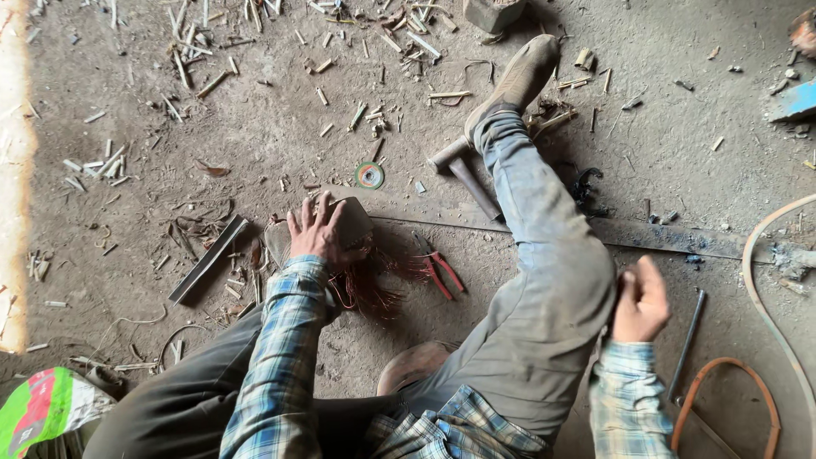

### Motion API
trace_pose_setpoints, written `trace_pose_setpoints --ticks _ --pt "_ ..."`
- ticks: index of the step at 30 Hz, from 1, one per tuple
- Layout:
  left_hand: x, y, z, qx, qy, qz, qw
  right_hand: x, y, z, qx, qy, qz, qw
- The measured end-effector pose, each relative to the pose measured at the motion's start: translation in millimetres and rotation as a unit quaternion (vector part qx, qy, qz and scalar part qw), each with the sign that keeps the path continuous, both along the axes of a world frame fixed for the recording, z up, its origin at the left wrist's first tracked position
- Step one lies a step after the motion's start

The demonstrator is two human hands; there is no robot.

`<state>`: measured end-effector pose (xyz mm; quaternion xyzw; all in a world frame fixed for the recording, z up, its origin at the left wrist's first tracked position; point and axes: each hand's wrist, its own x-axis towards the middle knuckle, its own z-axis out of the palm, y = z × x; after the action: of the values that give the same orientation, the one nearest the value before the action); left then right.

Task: The person sits on the floor and uses pliers to cut copper wires protruding from a cylindrical metal component. They repeatedly gather wire bundles, cut them near the base, and pull the cut pieces away.

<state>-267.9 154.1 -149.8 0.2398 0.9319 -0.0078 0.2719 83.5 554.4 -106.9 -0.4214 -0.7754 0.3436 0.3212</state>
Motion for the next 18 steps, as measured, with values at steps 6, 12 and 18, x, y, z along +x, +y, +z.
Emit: trace_pose_setpoints --ticks 6,12,18 --pt "-22.5 -8.4 -21.7 0.097 -0.009 0.034 0.995 -111.7 -72.3 97.5 0.166 0.022 0.224 0.960" --pt "-27.9 -31.5 -54.4 0.180 0.071 0.032 0.981 -209.9 -158.7 53.1 0.027 -0.071 0.400 0.913" --pt "-11.1 -44.9 -90.4 0.198 0.089 0.116 0.969 -218.3 -213.9 -53.0 -0.046 -0.220 0.490 0.842"
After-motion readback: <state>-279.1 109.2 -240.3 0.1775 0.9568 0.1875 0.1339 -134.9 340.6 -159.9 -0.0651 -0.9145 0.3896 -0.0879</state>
